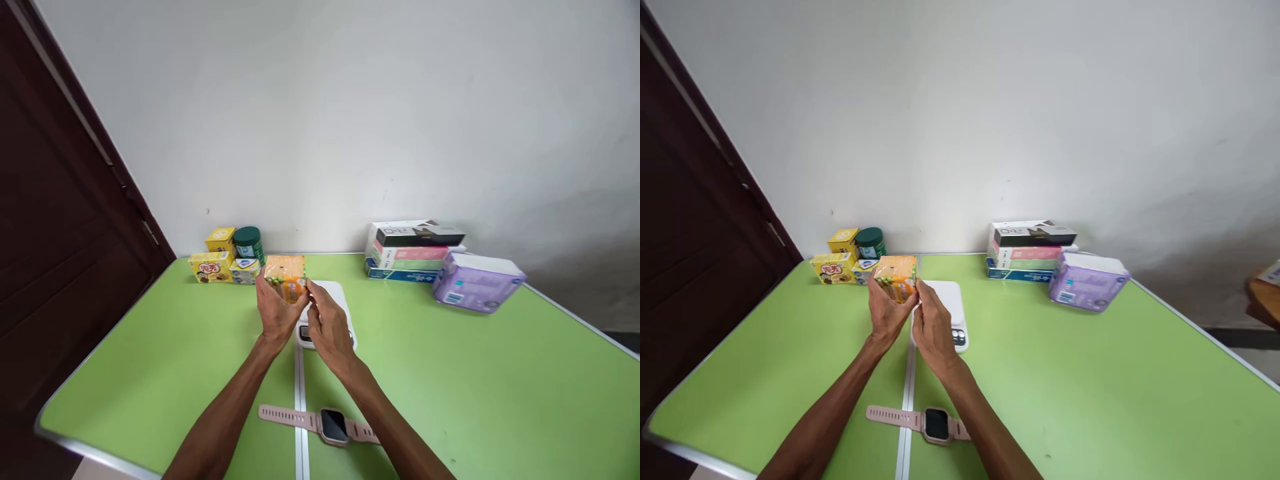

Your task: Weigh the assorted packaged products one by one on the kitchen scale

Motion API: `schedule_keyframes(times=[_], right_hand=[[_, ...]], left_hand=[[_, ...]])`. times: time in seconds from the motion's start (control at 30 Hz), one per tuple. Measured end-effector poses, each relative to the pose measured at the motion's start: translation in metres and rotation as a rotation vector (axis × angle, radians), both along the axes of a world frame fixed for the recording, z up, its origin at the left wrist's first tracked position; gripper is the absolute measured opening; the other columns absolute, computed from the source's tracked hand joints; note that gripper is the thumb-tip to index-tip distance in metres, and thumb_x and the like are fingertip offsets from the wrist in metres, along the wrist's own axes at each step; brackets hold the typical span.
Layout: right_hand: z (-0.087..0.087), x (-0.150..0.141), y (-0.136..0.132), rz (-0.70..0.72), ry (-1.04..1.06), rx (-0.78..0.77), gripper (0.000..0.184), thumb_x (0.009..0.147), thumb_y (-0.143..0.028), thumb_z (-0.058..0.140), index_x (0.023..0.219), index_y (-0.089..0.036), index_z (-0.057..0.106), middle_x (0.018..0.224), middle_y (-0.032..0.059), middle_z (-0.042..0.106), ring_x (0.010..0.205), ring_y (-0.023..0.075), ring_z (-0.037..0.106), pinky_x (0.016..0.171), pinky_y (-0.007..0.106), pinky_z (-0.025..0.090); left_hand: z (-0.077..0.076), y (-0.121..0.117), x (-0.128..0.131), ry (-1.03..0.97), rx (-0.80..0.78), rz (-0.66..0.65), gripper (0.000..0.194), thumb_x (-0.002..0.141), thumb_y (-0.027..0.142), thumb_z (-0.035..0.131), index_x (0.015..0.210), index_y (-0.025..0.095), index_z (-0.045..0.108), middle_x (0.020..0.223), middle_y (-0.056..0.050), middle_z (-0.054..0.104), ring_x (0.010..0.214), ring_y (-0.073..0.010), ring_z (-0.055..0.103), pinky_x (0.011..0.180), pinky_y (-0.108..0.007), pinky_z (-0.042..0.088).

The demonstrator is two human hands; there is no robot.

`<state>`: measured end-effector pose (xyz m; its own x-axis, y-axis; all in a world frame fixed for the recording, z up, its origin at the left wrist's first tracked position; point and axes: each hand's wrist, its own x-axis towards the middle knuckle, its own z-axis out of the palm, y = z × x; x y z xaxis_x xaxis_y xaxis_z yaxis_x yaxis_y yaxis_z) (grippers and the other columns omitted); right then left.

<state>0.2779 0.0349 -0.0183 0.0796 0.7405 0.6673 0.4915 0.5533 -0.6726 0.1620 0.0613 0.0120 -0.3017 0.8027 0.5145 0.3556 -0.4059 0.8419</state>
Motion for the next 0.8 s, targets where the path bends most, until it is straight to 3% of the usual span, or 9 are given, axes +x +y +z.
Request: schedule_keyframes(times=[0.07, 0.17, 0.3, 0.43, 0.63, 0.8], right_hand=[[0.005, -0.029, 0.004, 0.063, -0.001, 0.01, 0.059, 0.093, -0.013, 0.043, 0.15, -0.022, 0.057, 0.144, 0.013, 0.066, 0.133, 0.0283, 0.064, 0.117, 0.052, 0.051], [0.0, -0.082, 0.015, 0.2, 0.015, -0.031, 0.058, 0.094, -0.014, 0.044, 0.15, -0.022, 0.056, 0.142, 0.0145, 0.066, 0.131, 0.0293, 0.064, 0.116, 0.052, 0.051], [-0.024, -0.149, 0.035, 0.359, -0.012, -0.126, 0.064, 0.088, -0.008, 0.046, 0.149, -0.022, 0.056, 0.138, 0.0142, 0.067, 0.127, 0.0307, 0.066, 0.114, 0.053, 0.052], [-0.046, -0.198, 0.054, 0.412, -0.073, -0.229, 0.068, 0.083, -0.006, 0.05, 0.148, -0.022, 0.056, 0.135, 0.0141, 0.068, 0.126, 0.0319, 0.065, 0.112, 0.054, 0.052], [-0.053, -0.231, 0.081, 0.434, -0.103, -0.289, 0.066, 0.085, -0.008, 0.049, 0.15, -0.016, 0.052, 0.143, 0.019, 0.062, 0.135, 0.0341, 0.059, 0.117, 0.057, 0.048], [-0.046, -0.219, 0.083, 0.452, -0.117, -0.288, 0.072, 0.085, -0.007, 0.05, 0.155, -0.022, 0.045, 0.149, 0.0149, 0.057, 0.14, 0.0305, 0.055, 0.121, 0.053, 0.044]], left_hand=[[0.003, -0.002, -0.03, -0.007, 0.018, 0.066, 0.096, 0.065, 0.042, 0.092, 0.143, 0.021, 0.041, 0.149, -0.021, 0.05, 0.141, -0.0407, 0.051, 0.12, -0.055, 0.039], [-0.006, -0.003, -0.082, 0.022, -0.013, 0.213, 0.095, 0.062, 0.044, 0.093, 0.14, 0.019, 0.043, 0.141, -0.021, 0.056, 0.134, -0.0397, 0.057, 0.114, -0.054, 0.047], [-0.031, -0.002, -0.149, 0.037, -0.058, 0.342, 0.089, 0.063, 0.04, 0.091, 0.136, 0.019, 0.046, 0.133, -0.019, 0.061, 0.127, -0.0375, 0.063, 0.106, -0.054, 0.053], [-0.055, 0.008, -0.197, 0.068, -0.141, 0.422, 0.086, 0.064, 0.039, 0.09, 0.135, 0.02, 0.046, 0.132, -0.018, 0.062, 0.123, -0.0367, 0.065, 0.103, -0.055, 0.055], [-0.069, 0.039, -0.23, 0.064, -0.131, 0.449, 0.086, 0.063, 0.036, 0.09, 0.134, 0.022, 0.045, 0.132, -0.018, 0.062, 0.126, -0.0365, 0.064, 0.106, -0.053, 0.053], [-0.068, 0.064, -0.234, 0.056, -0.117, 0.422, 0.084, 0.059, 0.033, 0.092, 0.129, 0.023, 0.046, 0.132, -0.017, 0.061, 0.131, -0.0351, 0.061, 0.112, -0.053, 0.048]])
